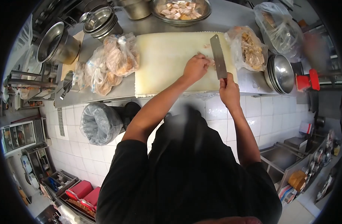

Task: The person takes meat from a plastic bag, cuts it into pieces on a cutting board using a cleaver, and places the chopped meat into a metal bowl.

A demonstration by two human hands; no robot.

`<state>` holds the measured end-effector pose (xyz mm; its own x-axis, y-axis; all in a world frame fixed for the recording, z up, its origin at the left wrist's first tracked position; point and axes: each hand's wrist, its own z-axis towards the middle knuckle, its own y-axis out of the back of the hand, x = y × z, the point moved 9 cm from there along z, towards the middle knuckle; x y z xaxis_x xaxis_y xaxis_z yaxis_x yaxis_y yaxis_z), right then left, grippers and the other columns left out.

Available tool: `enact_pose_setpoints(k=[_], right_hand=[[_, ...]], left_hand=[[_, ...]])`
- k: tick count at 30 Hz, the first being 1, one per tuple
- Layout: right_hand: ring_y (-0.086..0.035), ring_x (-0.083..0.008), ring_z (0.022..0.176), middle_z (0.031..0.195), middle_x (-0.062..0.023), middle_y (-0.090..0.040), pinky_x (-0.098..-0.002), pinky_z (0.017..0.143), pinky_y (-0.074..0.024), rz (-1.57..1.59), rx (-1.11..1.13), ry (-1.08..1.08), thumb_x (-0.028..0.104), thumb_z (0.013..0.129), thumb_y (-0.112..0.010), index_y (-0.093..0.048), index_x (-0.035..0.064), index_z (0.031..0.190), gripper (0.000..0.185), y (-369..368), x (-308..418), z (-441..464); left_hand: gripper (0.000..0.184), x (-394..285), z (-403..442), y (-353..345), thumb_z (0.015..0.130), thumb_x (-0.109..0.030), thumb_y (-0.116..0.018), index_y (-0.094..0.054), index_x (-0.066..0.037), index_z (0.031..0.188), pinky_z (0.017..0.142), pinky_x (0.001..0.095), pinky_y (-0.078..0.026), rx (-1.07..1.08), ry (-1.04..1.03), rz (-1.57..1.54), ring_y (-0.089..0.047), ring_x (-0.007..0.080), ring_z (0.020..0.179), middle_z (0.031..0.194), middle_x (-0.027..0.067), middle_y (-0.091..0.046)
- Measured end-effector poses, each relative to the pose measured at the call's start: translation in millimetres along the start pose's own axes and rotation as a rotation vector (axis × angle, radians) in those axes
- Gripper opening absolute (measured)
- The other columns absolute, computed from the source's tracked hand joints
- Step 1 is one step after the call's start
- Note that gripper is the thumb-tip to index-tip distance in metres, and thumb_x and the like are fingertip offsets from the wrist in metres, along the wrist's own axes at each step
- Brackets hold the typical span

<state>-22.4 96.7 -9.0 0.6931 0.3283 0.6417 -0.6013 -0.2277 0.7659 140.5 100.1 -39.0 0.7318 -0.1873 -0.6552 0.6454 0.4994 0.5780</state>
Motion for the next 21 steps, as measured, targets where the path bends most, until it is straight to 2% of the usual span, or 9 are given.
enact_pose_setpoints(k=[2,4,6,10,12,16,18,19,21], right_hand=[[-0.062,-0.0442,0.079,0.083,-0.0226,-0.066,-0.0497,0.068,-0.0476,-0.02,0.006,0.025,0.011,0.091,-0.054,-0.049,0.0042,0.109,0.02,4.3,1.8,-0.2],[-0.062,-0.0443,0.078,0.083,-0.0228,-0.066,-0.0497,0.067,-0.0477,-0.032,0.016,0.066,0.011,0.091,-0.054,-0.049,0.0042,0.11,0.021,6.0,7.3,0.4],[-0.062,-0.0445,0.078,0.083,-0.023,-0.066,-0.0494,0.066,-0.048,-0.037,0.025,0.123,0.011,0.091,-0.054,-0.049,0.0042,0.111,0.022,7.6,16.9,3.3],[-0.063,-0.0436,0.076,0.081,-0.0232,-0.065,-0.0483,0.063,-0.0484,-0.054,-0.057,0.261,0.012,0.092,-0.055,-0.049,0.0024,0.112,0.023,17.6,44.9,16.9],[-0.063,-0.043,0.076,0.081,-0.0235,-0.065,-0.0477,0.062,-0.0484,-0.01,-0.111,0.319,0.012,0.092,-0.055,-0.049,0.0017,0.112,0.022,26.9,61.0,26.4],[-0.056,-0.0418,0.057,0.07,-0.0206,-0.06,-0.041,0.056,-0.047,0.158,-0.42,0.51,0.014,0.094,-0.055,-0.05,-0.0017,0.107,0.021,81.7,117.8,22.3],[-0.058,-0.0421,0.061,0.07,-0.0216,-0.061,-0.0426,0.055,-0.0474,0.258,-0.48,0.516,0.014,0.093,-0.054,-0.049,-0.0011,0.109,0.023,102.4,137.9,21.9],[-0.059,-0.0422,0.063,0.07,-0.0221,-0.061,-0.0434,0.054,-0.0477,0.306,-0.513,0.518,0.014,0.093,-0.054,-0.048,-0.0008,0.111,0.024,109.8,140.3,20.9],[-0.059,-0.044,0.065,0.071,-0.0243,-0.061,-0.0466,0.057,-0.0476,0.012,-0.397,0.527,0.014,0.093,-0.053,-0.047,-0.0006,0.11,0.024,79.3,120.6,25.9]], left_hand=[[0.015,25.9,-4.1,-17.7,0.071,-0.007,-0.065,-0.073,-0.01,0.084,0.076,0.0365,-0.052,0.024,0.108,-0.368,-0.062,0.0266,0.083,0.092,0.0079,-0.063],[0.015,16.3,-4.3,-5.8,0.072,-0.009,-0.065,-0.073,-0.011,0.085,0.078,0.0371,-0.05,0.044,0.089,-0.32,-0.061,0.0258,0.087,0.094,0.007,-0.064],[0.015,-6.2,-9.3,8.3,0.073,-0.012,-0.066,-0.072,-0.011,0.086,0.082,0.0382,-0.048,0.064,-0.056,0.144,-0.06,0.0249,0.092,0.096,0.007,-0.064],[0.017,-3.3,-22.2,10.0,0.072,-0.017,-0.068,-0.07,-0.01,0.088,0.086,0.0393,-0.043,0.024,0.06,-0.012,-0.056,0.0251,0.097,0.096,0.0084,-0.061],[0.02,-11.1,-25.5,14.7,0.072,-0.019,-0.069,-0.069,-0.01,0.089,0.087,0.0389,-0.042,0.131,0.075,0.303,-0.055,0.0256,0.097,0.097,0.0095,-0.059],[0.02,12.0,-34.1,16.9,0.07,-0.019,-0.07,-0.069,-0.011,0.088,0.086,0.0393,-0.042,0.053,0.103,0.073,-0.054,0.0261,0.096,0.095,0.0085,-0.058],[0.02,-2.4,-31.3,32.8,0.07,-0.019,-0.07,-0.069,-0.011,0.089,0.086,0.04,-0.042,0.067,0.081,0.27,-0.054,0.0262,0.098,0.096,0.0083,-0.058],[0.02,4.6,-31.4,31.2,0.07,-0.019,-0.07,-0.069,-0.011,0.089,0.086,0.0404,-0.042,0.052,0.115,0.132,-0.054,0.0263,0.098,0.096,0.0082,-0.058],[0.021,25.3,-33.0,21.5,0.07,-0.018,-0.07,-0.069,-0.011,0.09,0.086,0.0411,-0.042,0.026,0.167,-0.091,-0.054,0.0264,0.099,0.097,0.0081,-0.058]])
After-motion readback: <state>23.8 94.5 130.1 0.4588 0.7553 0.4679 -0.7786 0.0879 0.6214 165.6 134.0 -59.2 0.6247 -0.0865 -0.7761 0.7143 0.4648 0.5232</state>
